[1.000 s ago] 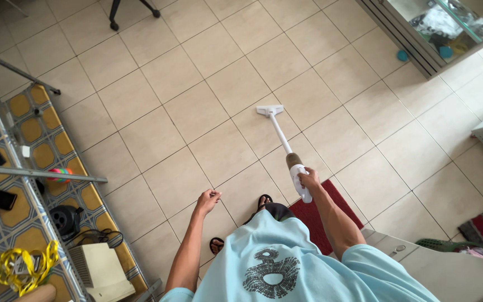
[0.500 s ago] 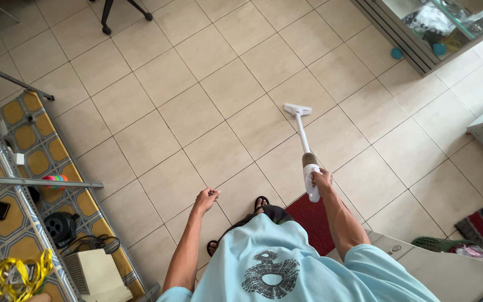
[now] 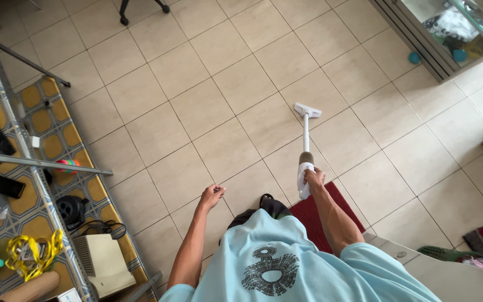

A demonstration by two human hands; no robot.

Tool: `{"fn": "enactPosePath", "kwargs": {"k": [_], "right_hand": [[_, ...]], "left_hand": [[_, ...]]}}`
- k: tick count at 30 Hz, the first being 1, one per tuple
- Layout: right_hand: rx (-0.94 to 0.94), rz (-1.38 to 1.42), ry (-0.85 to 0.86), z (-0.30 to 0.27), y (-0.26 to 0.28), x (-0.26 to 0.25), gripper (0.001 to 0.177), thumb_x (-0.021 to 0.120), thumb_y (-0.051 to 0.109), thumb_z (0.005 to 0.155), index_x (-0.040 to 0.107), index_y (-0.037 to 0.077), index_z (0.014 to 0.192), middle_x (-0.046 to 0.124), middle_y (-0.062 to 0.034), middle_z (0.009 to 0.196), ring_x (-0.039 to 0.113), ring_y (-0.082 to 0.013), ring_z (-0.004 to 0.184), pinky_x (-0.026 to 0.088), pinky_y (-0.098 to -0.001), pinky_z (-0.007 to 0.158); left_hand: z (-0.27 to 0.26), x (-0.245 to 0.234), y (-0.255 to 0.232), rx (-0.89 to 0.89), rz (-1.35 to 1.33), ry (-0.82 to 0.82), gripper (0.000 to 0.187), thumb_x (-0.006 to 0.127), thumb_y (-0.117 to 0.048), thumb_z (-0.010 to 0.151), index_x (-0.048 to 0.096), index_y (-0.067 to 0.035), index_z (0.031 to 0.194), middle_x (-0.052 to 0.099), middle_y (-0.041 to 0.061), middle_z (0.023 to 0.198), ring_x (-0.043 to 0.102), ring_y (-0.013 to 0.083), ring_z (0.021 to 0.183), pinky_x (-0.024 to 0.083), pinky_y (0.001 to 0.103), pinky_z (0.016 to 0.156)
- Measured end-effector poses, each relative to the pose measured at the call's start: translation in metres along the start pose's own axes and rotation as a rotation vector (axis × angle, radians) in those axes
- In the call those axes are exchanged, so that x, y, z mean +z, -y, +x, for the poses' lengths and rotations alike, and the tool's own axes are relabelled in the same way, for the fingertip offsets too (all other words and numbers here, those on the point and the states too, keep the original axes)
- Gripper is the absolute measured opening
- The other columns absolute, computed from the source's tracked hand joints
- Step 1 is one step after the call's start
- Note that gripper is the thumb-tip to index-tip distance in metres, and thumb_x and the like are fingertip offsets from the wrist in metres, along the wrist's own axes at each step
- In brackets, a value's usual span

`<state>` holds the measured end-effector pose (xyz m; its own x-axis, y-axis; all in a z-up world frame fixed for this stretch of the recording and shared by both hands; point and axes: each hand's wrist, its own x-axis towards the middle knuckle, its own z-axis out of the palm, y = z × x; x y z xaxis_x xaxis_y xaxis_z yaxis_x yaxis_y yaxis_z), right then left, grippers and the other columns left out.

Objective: The person vacuums the tiled floor using a handheld vacuum cleaner.

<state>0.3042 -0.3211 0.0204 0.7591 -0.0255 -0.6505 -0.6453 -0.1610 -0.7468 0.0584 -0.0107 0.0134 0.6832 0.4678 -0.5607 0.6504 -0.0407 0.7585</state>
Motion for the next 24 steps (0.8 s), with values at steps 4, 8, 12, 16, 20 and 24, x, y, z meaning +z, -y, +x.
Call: {"fn": "enactPosePath", "kwargs": {"k": [4, 8, 12, 16, 20, 24], "right_hand": [[0.011, -0.025, -0.017, -0.012, -0.004, 0.018, 0.043, 0.063, 0.0, 0.09, 0.057, -0.008, 0.132, 0.062, -0.0077, 0.075, 0.055, -0.013, 0.055, 0.046, -0.0275, 0.045], [0.0, -0.045, 0.034, -0.026, -0.013, 0.035, 0.046, 0.064, 0.001, 0.089, 0.057, -0.006, 0.134, 0.061, -0.0063, 0.074, 0.054, -0.0119, 0.054, 0.046, -0.0278, 0.044], [0.0, -0.087, 0.074, -0.041, -0.025, 0.057, 0.047, 0.065, 0.001, 0.089, 0.058, -0.006, 0.134, 0.06, -0.0068, 0.073, 0.053, -0.0129, 0.054, 0.045, -0.0289, 0.044], [-0.004, -0.169, 0.098, -0.058, -0.038, 0.08, 0.052, 0.067, 0.002, 0.087, 0.058, -0.003, 0.138, 0.062, -0.0059, 0.072, 0.054, -0.0119, 0.053, 0.046, -0.0284, 0.044], [-0.027, -0.218, 0.161, -0.079, -0.055, 0.103, 0.059, 0.068, 0.003, 0.086, 0.054, -0.003, 0.144, 0.062, -0.006, 0.071, 0.053, -0.0123, 0.053, 0.045, -0.029, 0.044], [-0.032, -0.235, 0.223, -0.102, -0.072, 0.124, 0.064, 0.067, 0.002, 0.087, 0.048, -0.003, 0.147, 0.062, -0.0063, 0.071, 0.054, -0.0127, 0.053, 0.045, -0.0291, 0.043]], "left_hand": [[-0.011, -0.016, 0.009, -0.004, 0.026, -0.049, 0.032, 0.074, -0.033, 0.09, 0.072, -0.002, 0.099, 0.076, 0.008, 0.086, 0.071, 0.0141, 0.077, 0.057, 0.03, 0.074], [-0.031, -0.032, 0.028, -0.026, -0.005, -0.068, 0.034, 0.074, -0.035, 0.091, 0.071, -0.002, 0.099, 0.077, 0.008, 0.087, 0.072, 0.0144, 0.078, 0.058, 0.03, 0.075], [-0.054, -0.046, 0.05, -0.068, -0.022, -0.098, 0.034, 0.074, -0.035, 0.091, 0.07, -0.003, 0.101, 0.077, 0.007, 0.089, 0.072, 0.0148, 0.079, 0.058, 0.03, 0.076], [-0.075, -0.06, 0.072, -0.091, -0.026, -0.122, 0.034, 0.073, -0.035, 0.091, 0.071, -0.003, 0.102, 0.077, 0.007, 0.09, 0.072, 0.015, 0.08, 0.058, 0.031, 0.077], [-0.101, -0.074, 0.098, -0.107, -0.064, -0.16, 0.034, 0.073, -0.035, 0.091, 0.071, -0.003, 0.103, 0.077, 0.007, 0.091, 0.073, 0.015, 0.081, 0.058, 0.03, 0.077], [-0.126, -0.086, 0.122, -0.126, -0.074, -0.184, 0.034, 0.073, -0.035, 0.091, 0.071, -0.003, 0.102, 0.078, 0.008, 0.091, 0.073, 0.0153, 0.08, 0.058, 0.031, 0.076]]}}
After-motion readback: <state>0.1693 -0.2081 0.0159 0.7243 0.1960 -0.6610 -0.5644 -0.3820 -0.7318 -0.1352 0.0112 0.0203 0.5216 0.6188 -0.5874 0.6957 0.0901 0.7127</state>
